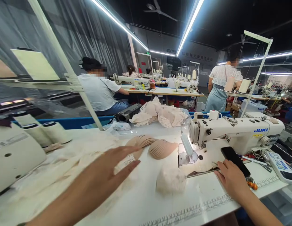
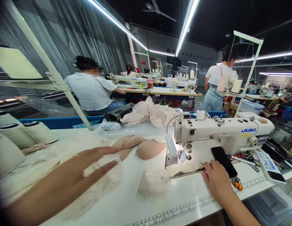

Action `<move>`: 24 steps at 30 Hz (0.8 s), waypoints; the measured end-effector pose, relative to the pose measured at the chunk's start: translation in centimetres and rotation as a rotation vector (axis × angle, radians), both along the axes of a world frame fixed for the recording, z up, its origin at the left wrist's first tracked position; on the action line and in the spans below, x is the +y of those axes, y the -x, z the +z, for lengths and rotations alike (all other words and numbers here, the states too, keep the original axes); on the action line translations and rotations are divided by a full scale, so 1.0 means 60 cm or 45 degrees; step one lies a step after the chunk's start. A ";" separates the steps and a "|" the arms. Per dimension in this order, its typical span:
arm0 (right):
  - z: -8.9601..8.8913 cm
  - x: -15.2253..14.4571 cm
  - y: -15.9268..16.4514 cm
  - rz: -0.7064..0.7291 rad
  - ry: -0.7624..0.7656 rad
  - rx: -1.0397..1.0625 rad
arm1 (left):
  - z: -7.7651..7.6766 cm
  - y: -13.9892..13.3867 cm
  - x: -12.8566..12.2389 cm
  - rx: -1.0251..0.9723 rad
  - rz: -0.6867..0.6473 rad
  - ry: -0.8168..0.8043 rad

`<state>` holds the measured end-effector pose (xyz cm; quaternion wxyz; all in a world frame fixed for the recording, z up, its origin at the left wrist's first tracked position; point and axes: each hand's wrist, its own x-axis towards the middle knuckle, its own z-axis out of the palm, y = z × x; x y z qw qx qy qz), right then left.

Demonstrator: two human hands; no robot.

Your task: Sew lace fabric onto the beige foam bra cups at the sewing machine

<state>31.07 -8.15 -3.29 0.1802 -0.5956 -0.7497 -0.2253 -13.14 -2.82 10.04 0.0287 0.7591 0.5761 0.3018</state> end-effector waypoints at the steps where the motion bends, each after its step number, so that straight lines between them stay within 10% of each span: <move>1: -0.005 0.002 0.004 0.007 -0.085 -0.004 | -0.016 -0.022 0.000 0.009 -0.153 0.098; 6: -0.025 0.000 0.034 0.194 -0.302 0.159 | -0.074 -0.140 0.017 0.098 -0.423 0.577; 11: -0.026 -0.011 0.046 0.466 -0.244 0.515 | -0.050 -0.188 0.012 0.107 -0.495 0.667; 18: 0.013 -0.024 0.176 0.817 0.643 1.757 | -0.048 -0.185 -0.056 -0.829 -0.812 0.941; 24: 0.087 -0.031 0.226 0.825 0.892 2.303 | -0.067 -0.180 -0.092 -1.312 -0.565 1.116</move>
